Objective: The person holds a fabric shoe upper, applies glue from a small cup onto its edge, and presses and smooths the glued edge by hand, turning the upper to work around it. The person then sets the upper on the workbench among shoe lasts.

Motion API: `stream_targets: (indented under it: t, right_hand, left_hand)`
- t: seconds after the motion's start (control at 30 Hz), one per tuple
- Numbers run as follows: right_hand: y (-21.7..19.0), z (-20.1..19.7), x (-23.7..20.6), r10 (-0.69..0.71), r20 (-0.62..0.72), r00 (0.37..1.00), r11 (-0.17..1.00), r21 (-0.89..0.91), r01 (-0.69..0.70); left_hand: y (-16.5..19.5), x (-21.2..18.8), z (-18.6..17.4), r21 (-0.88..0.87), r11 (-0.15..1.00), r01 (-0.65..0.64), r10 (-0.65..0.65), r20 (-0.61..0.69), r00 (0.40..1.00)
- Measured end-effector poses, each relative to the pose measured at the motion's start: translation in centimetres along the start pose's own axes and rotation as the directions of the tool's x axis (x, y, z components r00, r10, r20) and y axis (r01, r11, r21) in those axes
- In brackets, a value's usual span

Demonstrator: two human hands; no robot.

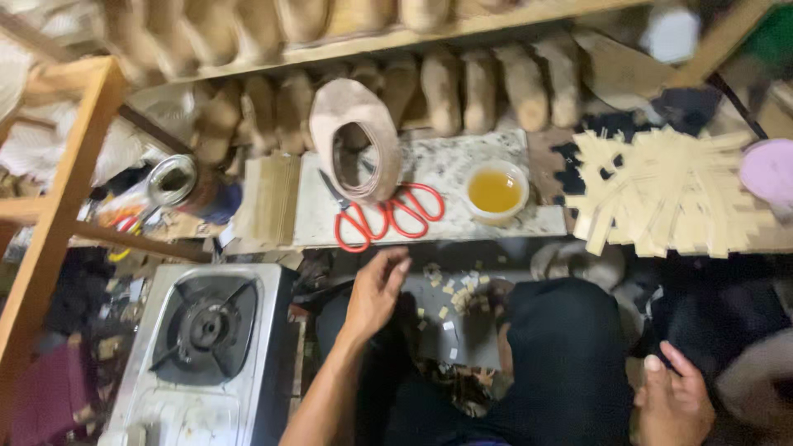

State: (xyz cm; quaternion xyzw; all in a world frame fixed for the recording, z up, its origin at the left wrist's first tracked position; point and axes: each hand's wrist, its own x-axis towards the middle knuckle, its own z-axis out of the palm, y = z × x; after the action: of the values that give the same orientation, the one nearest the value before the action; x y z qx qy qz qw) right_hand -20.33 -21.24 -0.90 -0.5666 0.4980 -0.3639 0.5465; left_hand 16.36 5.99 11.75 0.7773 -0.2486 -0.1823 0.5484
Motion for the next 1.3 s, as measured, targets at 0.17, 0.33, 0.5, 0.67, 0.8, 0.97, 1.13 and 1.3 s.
stream_targets:
  t: [0.17,0.33,0.5,0.67,0.8,0.97,1.13,1.3]
  right_hand:
    - [-2.1,6.7,-0.1,-0.429,0.386,0.817,0.901,0.117,0.418]
    - [-2.2,11.0,-3.5,-0.084,0.454,0.887,0.975,-0.149,0.168]
    - [-1.7,12.6,-4.0,-0.115,0.619,0.777,0.993,0.076,0.087]
    - [-1.2,12.1,-4.0,0.051,0.536,0.843,0.974,-0.213,0.077]
    - [-3.2,12.1,-2.9,-0.006,0.56,0.828,0.97,-0.198,0.141]
    - [-10.3,14.2,-1.5,-0.174,0.67,0.722,0.867,-0.243,0.435]
    - [-18.9,18.2,0.7,-0.262,0.729,0.632,0.66,-0.343,0.669]
    - [-24.2,22.5,2.2,-0.59,0.729,0.346,0.355,-0.151,0.923]
  left_hand:
    - [2.0,3.9,-2.4,0.13,0.989,-0.072,0.094,-0.167,0.981]
    - [1.2,6.7,-3.0,0.171,0.985,-0.015,0.05,-0.205,0.978]
    - [-0.3,7.5,-3.4,0.072,0.988,-0.138,0.153,-0.293,0.944]
    - [-1.9,5.5,-4.0,-0.091,0.992,0.087,-0.116,-0.379,0.918]
    - [-4.4,2.6,-4.3,-0.41,0.906,0.102,-0.247,-0.32,0.915]
    - [-6.8,-1.4,-2.7,-0.454,0.89,0.032,-0.159,-0.244,0.957]
    - [-7.3,-4.1,-1.8,-0.582,0.787,0.206,-0.39,-0.209,0.897]
    - [-8.4,-4.3,-2.2,-0.695,0.7,0.168,-0.365,-0.145,0.92]
